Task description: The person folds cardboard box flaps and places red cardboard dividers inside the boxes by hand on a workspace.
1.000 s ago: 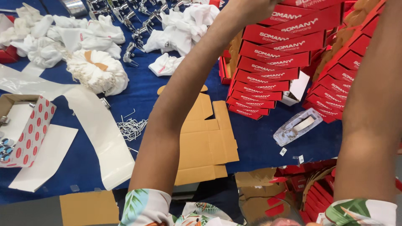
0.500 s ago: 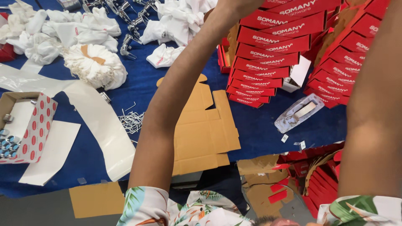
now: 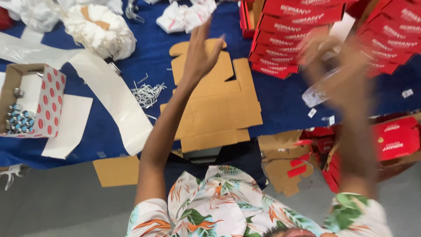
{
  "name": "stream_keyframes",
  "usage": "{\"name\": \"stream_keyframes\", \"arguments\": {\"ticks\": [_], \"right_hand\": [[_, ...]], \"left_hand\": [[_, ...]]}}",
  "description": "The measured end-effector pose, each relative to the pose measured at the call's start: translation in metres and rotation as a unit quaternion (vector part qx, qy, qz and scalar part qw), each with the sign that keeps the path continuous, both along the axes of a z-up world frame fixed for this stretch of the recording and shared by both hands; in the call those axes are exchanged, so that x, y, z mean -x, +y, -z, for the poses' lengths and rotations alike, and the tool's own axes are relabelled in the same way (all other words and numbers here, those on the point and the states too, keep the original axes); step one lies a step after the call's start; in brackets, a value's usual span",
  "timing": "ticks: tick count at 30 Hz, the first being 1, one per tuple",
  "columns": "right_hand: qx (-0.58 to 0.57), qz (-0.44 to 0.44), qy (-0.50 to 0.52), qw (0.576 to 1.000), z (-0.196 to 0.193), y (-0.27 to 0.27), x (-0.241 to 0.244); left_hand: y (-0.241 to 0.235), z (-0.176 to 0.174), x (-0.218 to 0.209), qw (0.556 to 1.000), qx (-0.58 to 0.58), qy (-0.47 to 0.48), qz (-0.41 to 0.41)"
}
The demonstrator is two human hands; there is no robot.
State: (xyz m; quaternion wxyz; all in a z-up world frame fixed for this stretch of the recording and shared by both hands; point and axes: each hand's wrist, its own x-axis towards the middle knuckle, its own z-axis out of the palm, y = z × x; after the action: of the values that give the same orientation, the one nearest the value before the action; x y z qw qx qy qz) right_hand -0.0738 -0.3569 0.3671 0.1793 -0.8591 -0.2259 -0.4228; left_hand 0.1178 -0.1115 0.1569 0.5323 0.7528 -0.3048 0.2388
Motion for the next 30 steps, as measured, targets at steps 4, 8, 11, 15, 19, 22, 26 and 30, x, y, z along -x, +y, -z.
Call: {"name": "stream_keyframes", "arguments": {"ticks": [4, 8, 11, 15, 19, 22, 26, 30], "right_hand": [[-0.231, -0.001, 0.357, 0.905, 0.203, 0.055, 0.039], [0.001, 0.104, 0.286, 0.953, 0.374, 0.093, 0.047], [0.018, 0.125, 0.32, 0.939, 0.41, 0.102, 0.05], [0.026, 0.123, 0.338, 0.933, 0.4, 0.094, 0.051], [0.034, 0.083, 0.412, 0.907, 0.386, 0.092, 0.052], [0.086, 0.072, 0.485, 0.867, 0.372, 0.102, 0.062], [0.15, 0.076, 0.454, 0.875, 0.355, 0.111, 0.068], [0.147, 0.001, 0.51, 0.848, 0.355, 0.093, 0.059]], "left_hand": [[0.066, 0.106, 0.088, 0.963, -0.215, 0.117, -0.114], [0.081, 0.166, 0.133, 0.914, -0.347, 0.05, -0.203], [0.081, 0.18, 0.126, 0.9, -0.364, 0.091, -0.22], [0.08, 0.173, 0.106, 0.896, -0.362, 0.125, -0.226], [0.084, 0.156, 0.097, 0.898, -0.353, 0.154, -0.212], [0.085, 0.145, 0.091, 0.898, -0.355, 0.162, -0.201], [0.085, 0.147, 0.087, 0.905, -0.352, 0.148, -0.187], [0.088, 0.157, 0.092, 0.918, -0.325, 0.116, -0.195]]}}
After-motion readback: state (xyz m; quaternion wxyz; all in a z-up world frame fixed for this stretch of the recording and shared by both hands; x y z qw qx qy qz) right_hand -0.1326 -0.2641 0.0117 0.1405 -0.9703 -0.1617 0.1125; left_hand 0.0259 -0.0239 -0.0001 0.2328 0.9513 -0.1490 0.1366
